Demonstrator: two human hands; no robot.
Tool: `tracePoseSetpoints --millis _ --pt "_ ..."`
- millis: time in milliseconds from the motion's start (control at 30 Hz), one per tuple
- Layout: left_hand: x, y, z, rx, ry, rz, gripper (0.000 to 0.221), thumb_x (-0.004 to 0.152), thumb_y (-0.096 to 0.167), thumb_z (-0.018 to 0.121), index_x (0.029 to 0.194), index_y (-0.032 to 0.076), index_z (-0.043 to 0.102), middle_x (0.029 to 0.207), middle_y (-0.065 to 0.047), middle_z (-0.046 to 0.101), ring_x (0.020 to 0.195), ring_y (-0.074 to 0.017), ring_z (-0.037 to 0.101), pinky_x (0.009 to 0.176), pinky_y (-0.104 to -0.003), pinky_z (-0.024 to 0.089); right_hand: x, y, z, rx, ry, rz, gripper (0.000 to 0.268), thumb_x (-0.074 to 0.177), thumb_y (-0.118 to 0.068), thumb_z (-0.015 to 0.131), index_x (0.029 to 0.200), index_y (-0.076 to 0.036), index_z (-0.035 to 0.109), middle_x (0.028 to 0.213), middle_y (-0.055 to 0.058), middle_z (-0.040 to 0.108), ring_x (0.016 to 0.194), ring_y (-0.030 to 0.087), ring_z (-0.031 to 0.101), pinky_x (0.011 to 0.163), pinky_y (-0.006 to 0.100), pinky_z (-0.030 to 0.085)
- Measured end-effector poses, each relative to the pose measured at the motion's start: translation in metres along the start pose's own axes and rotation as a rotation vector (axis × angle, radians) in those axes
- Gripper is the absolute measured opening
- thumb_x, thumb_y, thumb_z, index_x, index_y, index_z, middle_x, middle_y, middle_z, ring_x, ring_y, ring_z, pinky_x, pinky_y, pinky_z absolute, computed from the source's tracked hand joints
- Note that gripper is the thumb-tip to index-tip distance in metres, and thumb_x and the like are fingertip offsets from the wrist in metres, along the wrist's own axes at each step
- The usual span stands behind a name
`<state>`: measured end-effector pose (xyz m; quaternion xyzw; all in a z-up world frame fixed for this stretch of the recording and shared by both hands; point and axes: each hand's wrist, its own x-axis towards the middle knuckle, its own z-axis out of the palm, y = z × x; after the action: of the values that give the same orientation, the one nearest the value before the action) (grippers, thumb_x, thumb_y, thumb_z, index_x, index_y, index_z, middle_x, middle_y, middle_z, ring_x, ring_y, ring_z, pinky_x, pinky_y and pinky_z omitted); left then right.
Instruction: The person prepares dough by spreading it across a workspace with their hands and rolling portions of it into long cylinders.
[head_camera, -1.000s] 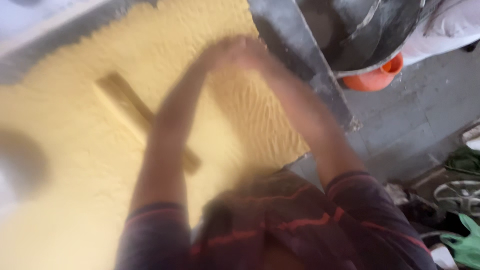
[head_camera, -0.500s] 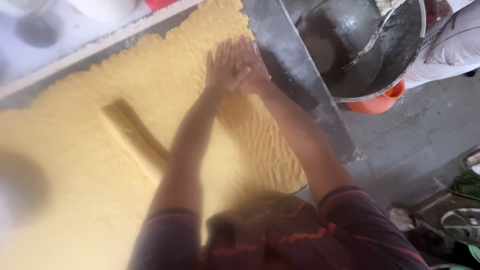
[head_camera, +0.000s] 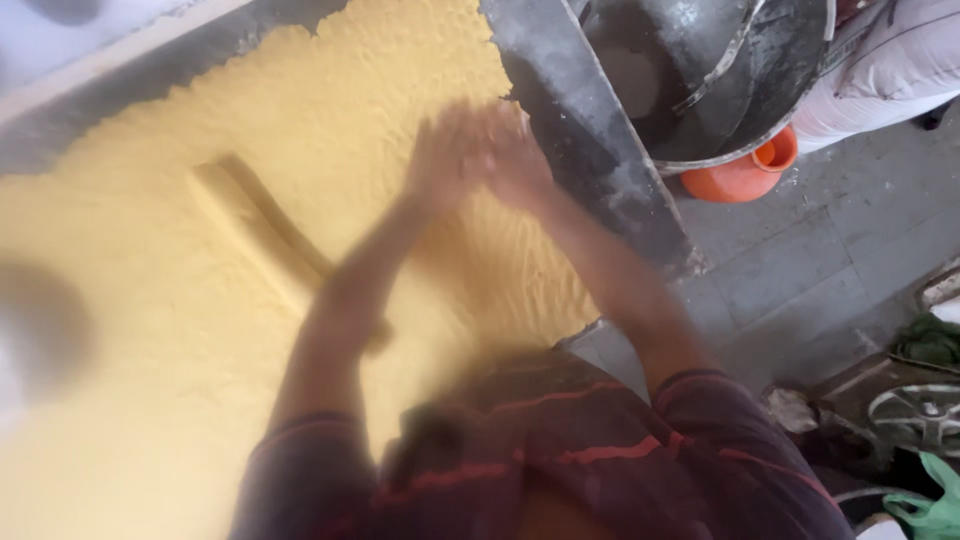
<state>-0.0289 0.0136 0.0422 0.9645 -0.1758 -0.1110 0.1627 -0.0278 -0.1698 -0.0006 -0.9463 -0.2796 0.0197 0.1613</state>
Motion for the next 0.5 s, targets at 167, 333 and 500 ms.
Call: tracePoseSetpoints --millis 167,333,500 --pt "-0.031 0.026 0.010 0.096 -0.054 0.015 0.094 0.096 0.066 0.047 0.163 0.006 0.018 0.172 -0.012 0.009 0.159 -0.0298 0.005 0.123 -0.061 0.001 -0.050 -0.025 -0.008 0.022 -0.047 0.092 0.075 0.101 -0.042 0.051 0.160 -0.002 0.026 0.168 0.022 0.017 0.156 0.037 0.009 0.124 0.060 0.009" --pt "-0.055 0.044 0.047 -0.009 0.044 0.176 0.093 0.099 0.064 0.047 0.165 0.004 0.021 0.172 -0.017 0.016 0.161 -0.0340 0.011 0.129 -0.054 0.004 -0.109 -0.035 0.001 -0.188 -0.065 0.071 0.083 0.094 -0.025 0.054 0.167 -0.003 0.021 0.175 0.016 0.016 0.161 0.034 0.009 0.126 0.057 0.009" --pt "-0.034 0.040 0.047 0.178 -0.277 0.356 0.065 0.108 0.043 0.032 0.166 0.014 0.035 0.173 -0.014 0.033 0.165 -0.0458 0.017 0.135 -0.053 0.014 -0.123 -0.030 -0.018 0.110 -0.163 0.141 0.064 0.104 -0.038 0.050 0.162 -0.017 0.032 0.173 0.010 0.023 0.164 0.031 0.014 0.134 0.052 0.015"
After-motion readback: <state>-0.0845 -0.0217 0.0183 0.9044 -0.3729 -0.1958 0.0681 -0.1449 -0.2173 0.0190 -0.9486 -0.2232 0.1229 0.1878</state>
